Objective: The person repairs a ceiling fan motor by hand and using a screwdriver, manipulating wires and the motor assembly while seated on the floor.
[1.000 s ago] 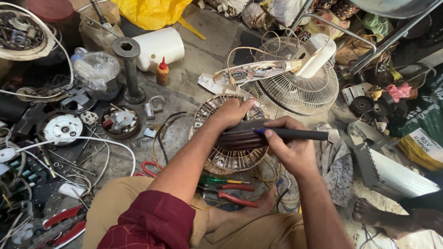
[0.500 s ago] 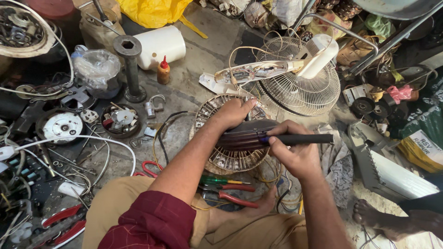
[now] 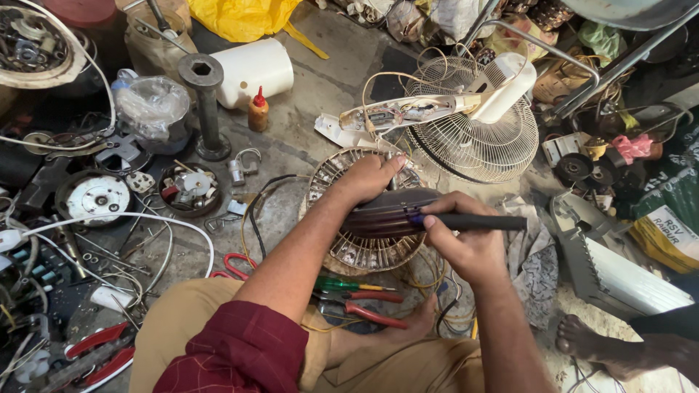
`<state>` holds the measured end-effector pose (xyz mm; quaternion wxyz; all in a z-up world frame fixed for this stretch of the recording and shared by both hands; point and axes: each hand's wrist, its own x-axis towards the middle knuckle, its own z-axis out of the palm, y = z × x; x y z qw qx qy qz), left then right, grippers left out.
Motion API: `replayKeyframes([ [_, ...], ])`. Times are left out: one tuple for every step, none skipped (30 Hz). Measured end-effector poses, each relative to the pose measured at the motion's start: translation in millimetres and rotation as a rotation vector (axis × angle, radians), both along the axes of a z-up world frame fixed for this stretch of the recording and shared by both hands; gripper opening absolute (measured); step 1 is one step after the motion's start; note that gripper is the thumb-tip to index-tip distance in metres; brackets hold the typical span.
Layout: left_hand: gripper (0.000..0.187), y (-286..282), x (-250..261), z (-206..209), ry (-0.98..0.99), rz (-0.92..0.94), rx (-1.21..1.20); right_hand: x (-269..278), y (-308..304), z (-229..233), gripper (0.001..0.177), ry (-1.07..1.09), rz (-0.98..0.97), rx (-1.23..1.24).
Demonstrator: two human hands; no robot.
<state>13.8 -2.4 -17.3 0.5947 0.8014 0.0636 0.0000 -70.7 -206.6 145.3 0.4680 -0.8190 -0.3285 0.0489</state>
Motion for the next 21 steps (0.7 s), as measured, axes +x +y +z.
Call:
replayKeyframes([
  [0.079, 0, 0, -1, -0.008, -0.003, -0.004, 1, -1, 0, 0.014, 0.0, 0.001, 0.001],
  [0.079, 0, 0, -1, -0.008, -0.003, -0.004, 1, -1, 0, 0.013, -0.039, 0.009, -0.017],
  [0.078, 0, 1, -2, -0.022, 0.002, -0.014, 1, -1, 1, 0.013, -0.079, 0.016, -0.036],
  [0.077, 0, 2, -3, -0.036, 0.006, -0.025, 0, 2, 2, 0.013, -0.078, 0.016, -0.036],
  [0.077, -1, 2, -5, -0.036, 0.005, -0.024, -1, 5, 1, 0.013, -0.103, -0.03, -0.045],
  [0.078, -1, 2, -6, -0.041, -0.001, -0.03, -2, 8, 1, 0.014, -0.128, -0.076, -0.054],
  [0.078, 0, 3, -7, -0.046, -0.005, -0.035, -2, 8, 2, 0.014, -0.128, -0.075, -0.052],
  [0.078, 0, 4, -8, -0.047, -0.004, -0.033, -1, 8, 2, 0.013, -0.178, -0.051, -0.055],
  [0.079, 1, 4, -9, -0.037, 0.001, -0.034, -1, 7, 1, 0.013, -0.226, -0.026, -0.057],
  [0.079, 1, 4, -10, -0.028, 0.006, -0.034, 2, 3, 0, 0.013, -0.225, -0.025, -0.056],
  [0.079, 1, 4, -11, -0.028, 0.004, -0.032, 6, -4, 0, 0.012, -0.139, 0.053, -0.027],
  [0.079, 0, 3, -10, -0.024, 0.009, -0.044, 10, -12, -3, 0.012, -0.053, 0.132, 0.002],
  [0.079, -1, 3, -9, -0.022, 0.01, -0.052, 13, -19, -11, 0.012, -0.055, 0.126, 0.007],
  [0.079, -2, 0, -8, -0.023, 0.004, -0.047, 15, -27, -22, 0.014, 0.079, 0.165, 0.251],
  [0.078, -3, -3, -6, -0.044, 0.017, -0.03, 16, -36, -34, 0.017, 0.208, 0.202, 0.496],
  [0.078, -5, -7, -4, -0.065, 0.031, -0.013, 16, -48, -47, 0.017, 0.201, 0.196, 0.503],
  [0.078, -7, -12, 0, -0.071, 0.021, -0.005, 14, -60, -62, 0.018, 0.282, 0.034, 0.66],
  [0.072, -10, -19, 3, -0.17, 0.069, -0.02, 11, -74, -77, 0.019, 0.36, -0.128, 0.816],
  [0.065, -14, -26, 9, -0.27, 0.112, -0.037, 6, -90, -92, 0.019, 0.35, -0.136, 0.827],
  [0.065, -19, -33, 15, -0.276, 0.098, -0.03, 0, -105, -105, 0.019, 0.373, -0.288, 0.865],
  [0.061, -26, -40, 24, -0.254, 0.151, 0.058, -6, -120, -117, 0.019, 0.394, -0.441, 0.902],
])
